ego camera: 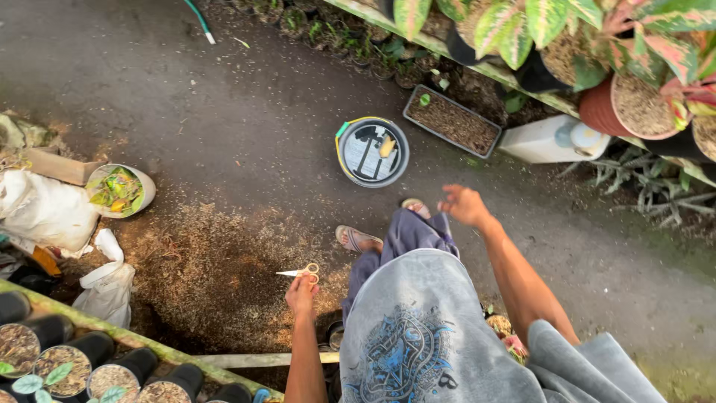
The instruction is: The person wipes the leaves of a potted Aglaonema plant with a wet sponge, repeatedly dipping the sponge into a bucket of water. The person also uses scissors to trim a leaf and moves the plant to a different location among other potted plants.
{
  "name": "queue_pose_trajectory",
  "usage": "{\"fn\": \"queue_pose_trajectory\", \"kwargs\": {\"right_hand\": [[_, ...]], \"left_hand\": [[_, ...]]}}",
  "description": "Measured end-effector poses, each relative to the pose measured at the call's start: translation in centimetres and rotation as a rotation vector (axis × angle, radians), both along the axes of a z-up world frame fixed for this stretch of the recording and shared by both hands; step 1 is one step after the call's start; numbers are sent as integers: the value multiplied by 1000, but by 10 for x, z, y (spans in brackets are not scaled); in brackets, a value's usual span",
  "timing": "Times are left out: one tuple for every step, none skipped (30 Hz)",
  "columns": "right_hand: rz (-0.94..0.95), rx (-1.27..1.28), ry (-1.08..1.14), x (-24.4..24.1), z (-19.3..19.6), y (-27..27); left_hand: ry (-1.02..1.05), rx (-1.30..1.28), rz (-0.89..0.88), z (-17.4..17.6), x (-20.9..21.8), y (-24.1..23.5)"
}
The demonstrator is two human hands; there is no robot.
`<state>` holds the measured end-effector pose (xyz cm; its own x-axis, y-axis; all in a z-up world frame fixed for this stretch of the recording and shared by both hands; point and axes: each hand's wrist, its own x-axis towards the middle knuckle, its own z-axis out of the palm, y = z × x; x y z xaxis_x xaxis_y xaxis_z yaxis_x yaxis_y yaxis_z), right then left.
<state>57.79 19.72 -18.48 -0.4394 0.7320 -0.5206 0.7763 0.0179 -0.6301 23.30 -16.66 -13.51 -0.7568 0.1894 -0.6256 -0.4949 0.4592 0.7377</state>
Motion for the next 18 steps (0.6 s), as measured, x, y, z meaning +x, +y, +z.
{"fn": "queue_pose_trajectory", "kwargs": {"right_hand": [[-239, -180, 190, 15, -13, 14], [-480, -357, 379, 31, -24, 28], [-619, -433, 549, 46, -31, 52], [-756, -508, 721, 62, -37, 76], [-892, -546, 796, 74, -41, 103], [-1029, -583, 870, 86, -44, 131], [-1064, -584, 960, 101, -47, 155], [-1099, -584, 1052, 115, -50, 177], [-1129, -583, 1140, 129, -53, 201], [-1144, -629, 1245, 137, -58, 226], [-1158, -682, 1341, 146, -62, 245], [-1172, -735, 1437, 157, -66, 260], [-1201, -762, 1439, 165, -72, 269], [-1229, -789, 1440, 170, -78, 276], [-1248, -816, 1448, 170, -79, 288], [-1195, -746, 1372, 171, -85, 297], [-1146, -678, 1297, 173, -88, 295], [-1094, -610, 1222, 180, -91, 297]], "left_hand": [[-10, -29, -2, 2, 12, -3], [7, -24, -1, 5, 25, -5], [32, -10, 4, 7, 35, -1], [57, 5, 8, 10, 46, 3], [65, 35, 13, 14, 56, 7], [73, 65, 18, 18, 65, 12], [76, 94, 26, 20, 76, 18], [102, 51, 54, 22, 86, 25], [124, 8, 87, 21, 101, 33], [145, -35, 121, 20, 115, 43], [149, -29, 152, 19, 133, 50], [153, -23, 183, 19, 150, 58], [161, -16, 217, 17, 171, 66], [141, -3, 270, 14, 197, 71], [126, 20, 325, 11, 222, 81], [111, 44, 381, 8, 245, 92], [109, 43, 419, 7, 267, 101], [106, 42, 457, 5, 292, 110]]}}
